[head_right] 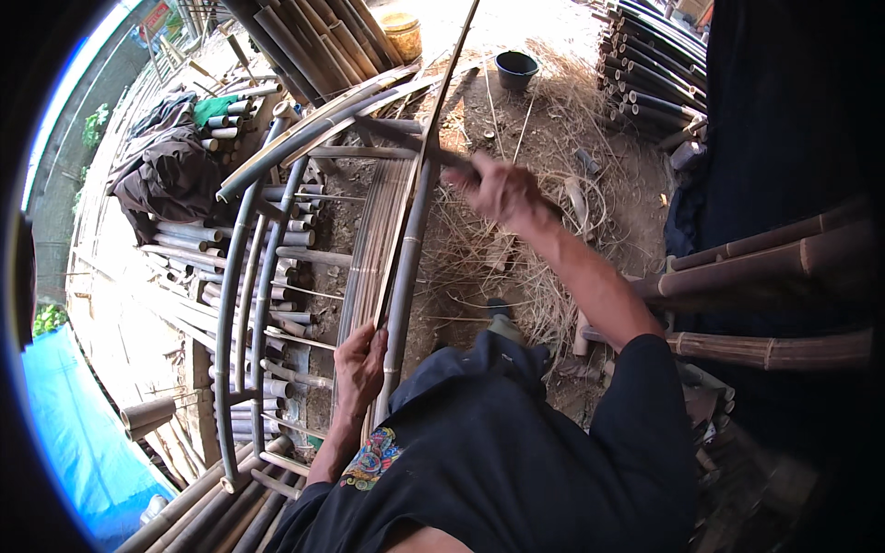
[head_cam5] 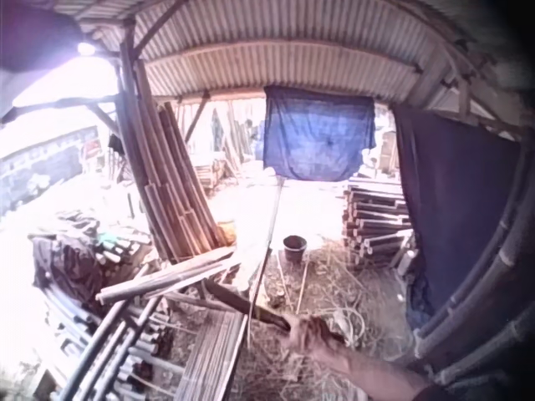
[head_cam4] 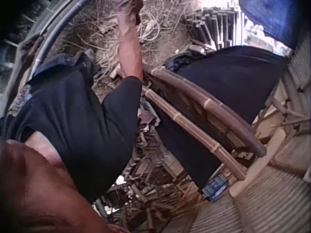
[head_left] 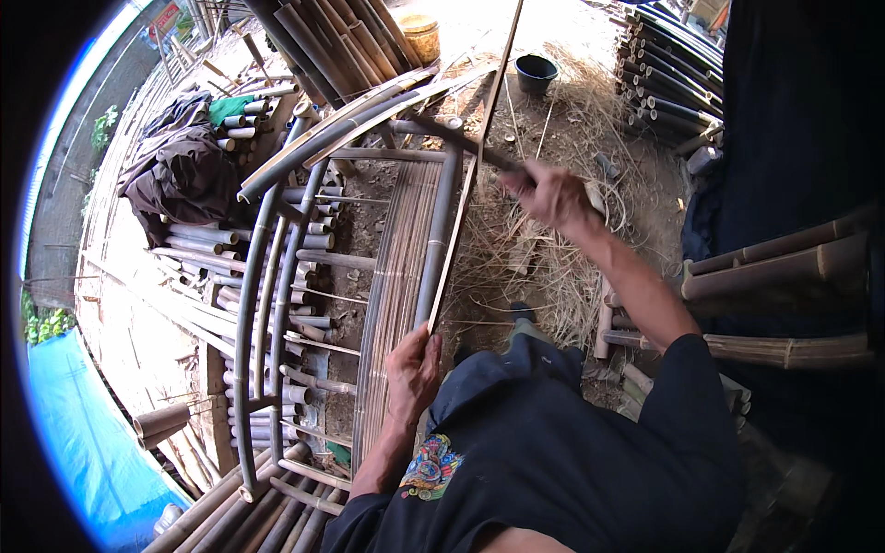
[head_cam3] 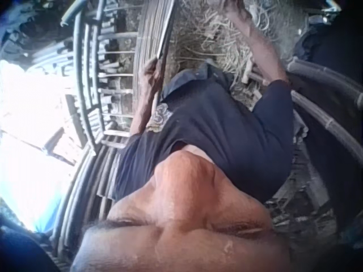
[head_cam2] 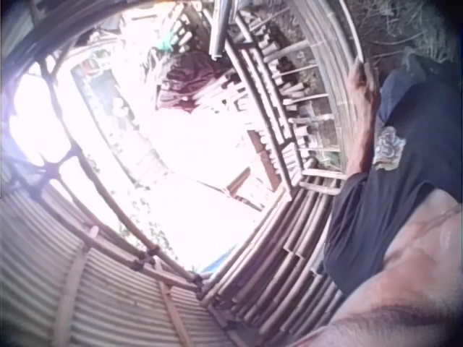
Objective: The person uses a machete to split long bamboo poles into thin strips. They repeatedly strike the bamboo against a wooden block to drive the blade through the material, separating it into usable pieces.
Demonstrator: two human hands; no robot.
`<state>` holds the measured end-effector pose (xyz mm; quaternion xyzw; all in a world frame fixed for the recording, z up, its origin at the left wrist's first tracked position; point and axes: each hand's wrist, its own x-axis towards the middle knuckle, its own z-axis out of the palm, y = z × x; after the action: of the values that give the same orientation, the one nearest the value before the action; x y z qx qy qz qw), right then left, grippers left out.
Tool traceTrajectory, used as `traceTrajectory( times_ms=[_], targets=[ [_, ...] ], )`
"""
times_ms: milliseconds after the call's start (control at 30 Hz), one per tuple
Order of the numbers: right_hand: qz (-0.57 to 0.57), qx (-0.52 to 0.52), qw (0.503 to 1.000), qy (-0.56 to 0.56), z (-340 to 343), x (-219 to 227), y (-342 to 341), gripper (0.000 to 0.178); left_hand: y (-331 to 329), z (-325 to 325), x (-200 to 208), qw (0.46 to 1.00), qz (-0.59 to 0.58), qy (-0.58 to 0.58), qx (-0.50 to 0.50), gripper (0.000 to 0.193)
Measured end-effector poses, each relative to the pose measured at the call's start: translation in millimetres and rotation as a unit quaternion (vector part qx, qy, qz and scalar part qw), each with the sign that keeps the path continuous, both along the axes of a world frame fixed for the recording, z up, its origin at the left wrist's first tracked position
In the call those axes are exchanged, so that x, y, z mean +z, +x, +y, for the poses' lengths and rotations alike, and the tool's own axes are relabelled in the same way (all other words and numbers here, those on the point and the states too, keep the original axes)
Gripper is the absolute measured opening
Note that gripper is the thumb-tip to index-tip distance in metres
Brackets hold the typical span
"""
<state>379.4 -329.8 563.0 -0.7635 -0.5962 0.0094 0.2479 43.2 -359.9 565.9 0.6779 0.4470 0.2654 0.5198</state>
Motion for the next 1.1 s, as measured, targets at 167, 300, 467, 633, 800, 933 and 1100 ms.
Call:
traceTrajectory(
  times_ms=[167, 300, 467, 633, 800, 933, 1100],
  targets=[
    [-0.005, -0.125, 0.992, -0.017, 23, 17, 144, 0.07, -28, -44, -26, 0.998, 0.063, -0.005, -0.017, 0.019],
    [0.004, -0.154, 0.988, -0.01, 34, 31, 253, 0.075, -58, -81, -51, 0.991, 0.124, -0.035, 0.024, 0.016],
    [0.015, -0.32, 0.947, 0.013, 33, 68, 390, 0.088, -83, -115, -81, 0.988, 0.152, -0.004, 0.001, 0.021],
    [0.071, -0.107, 0.99, 0.064, 33, 38, 280, 0.074, 47, -83, -75, 0.987, 0.013, -0.128, 0.098, 0.029],
    [0.069, 0.119, 0.988, 0.069, -14, -25, 138, 0.063, 214, 6, -6, 0.975, -0.117, -0.18, 0.062, 0.032],
    [0.0, 0.195, 0.969, 0.153, -26, -17, 110, 0.063, 233, 10, 15, 0.967, -0.162, -0.184, 0.064, 0.035],
    [0.137, 0.118, 0.983, 0.035, -27, -4, 114, 0.063, 212, 1, 13, 0.972, -0.156, -0.172, 0.036, 0.035]
  ],
)
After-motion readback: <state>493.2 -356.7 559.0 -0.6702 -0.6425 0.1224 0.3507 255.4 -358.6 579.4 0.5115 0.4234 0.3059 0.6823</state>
